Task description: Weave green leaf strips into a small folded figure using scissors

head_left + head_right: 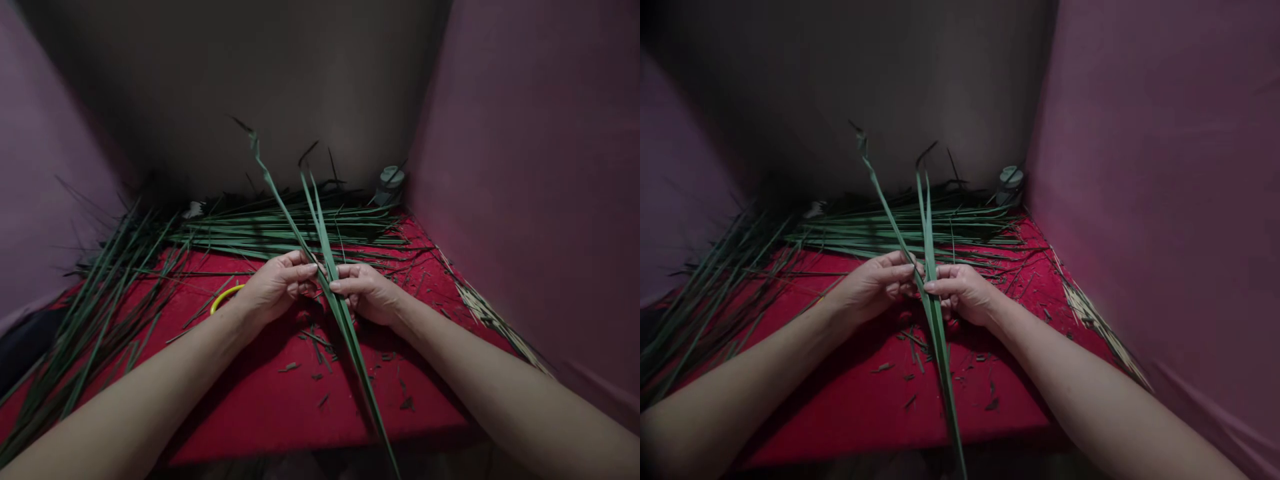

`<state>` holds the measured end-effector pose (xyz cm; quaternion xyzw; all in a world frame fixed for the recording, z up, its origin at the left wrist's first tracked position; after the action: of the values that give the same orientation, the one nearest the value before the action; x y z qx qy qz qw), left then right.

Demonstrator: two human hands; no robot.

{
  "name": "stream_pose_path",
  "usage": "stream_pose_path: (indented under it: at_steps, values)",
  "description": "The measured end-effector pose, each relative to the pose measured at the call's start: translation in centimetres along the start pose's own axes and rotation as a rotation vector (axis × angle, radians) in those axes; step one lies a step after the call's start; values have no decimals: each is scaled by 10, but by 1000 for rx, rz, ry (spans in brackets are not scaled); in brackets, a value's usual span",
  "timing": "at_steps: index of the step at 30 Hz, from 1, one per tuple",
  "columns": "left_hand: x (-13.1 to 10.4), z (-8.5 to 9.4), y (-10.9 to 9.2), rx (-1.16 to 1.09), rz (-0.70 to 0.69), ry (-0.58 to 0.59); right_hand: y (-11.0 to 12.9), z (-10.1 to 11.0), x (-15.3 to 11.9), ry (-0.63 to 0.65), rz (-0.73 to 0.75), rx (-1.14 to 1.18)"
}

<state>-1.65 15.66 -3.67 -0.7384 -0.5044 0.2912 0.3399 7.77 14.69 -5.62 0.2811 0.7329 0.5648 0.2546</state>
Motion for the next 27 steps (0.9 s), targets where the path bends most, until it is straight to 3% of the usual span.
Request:
stream_pose_path:
  at_steps: [9,16,21,27]
  values:
    - [-8,-10,13,75,-16,15,1,5,3,-59,65,-27]
    - [-14,-7,26,138,19,-59,-2,13,5,-186,79,-91]
    - [-10,-2,25,59,-8,-131,-5,8,5,-181,70,-148]
    - [-13,3,10,67,-98,-228,-5,1,8,-162,79,-44]
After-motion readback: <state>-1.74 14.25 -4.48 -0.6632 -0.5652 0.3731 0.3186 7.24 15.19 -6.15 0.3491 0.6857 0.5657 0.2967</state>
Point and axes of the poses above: each hand's wrist, its own x-axis towards the middle knuckle, its own z-axis out of the back of the hand, y = z × x, the point moved 8 cm from there along x, towards the middle knuckle, and after that the axes turned 15 degrees about -x, right-handed, at the moved point
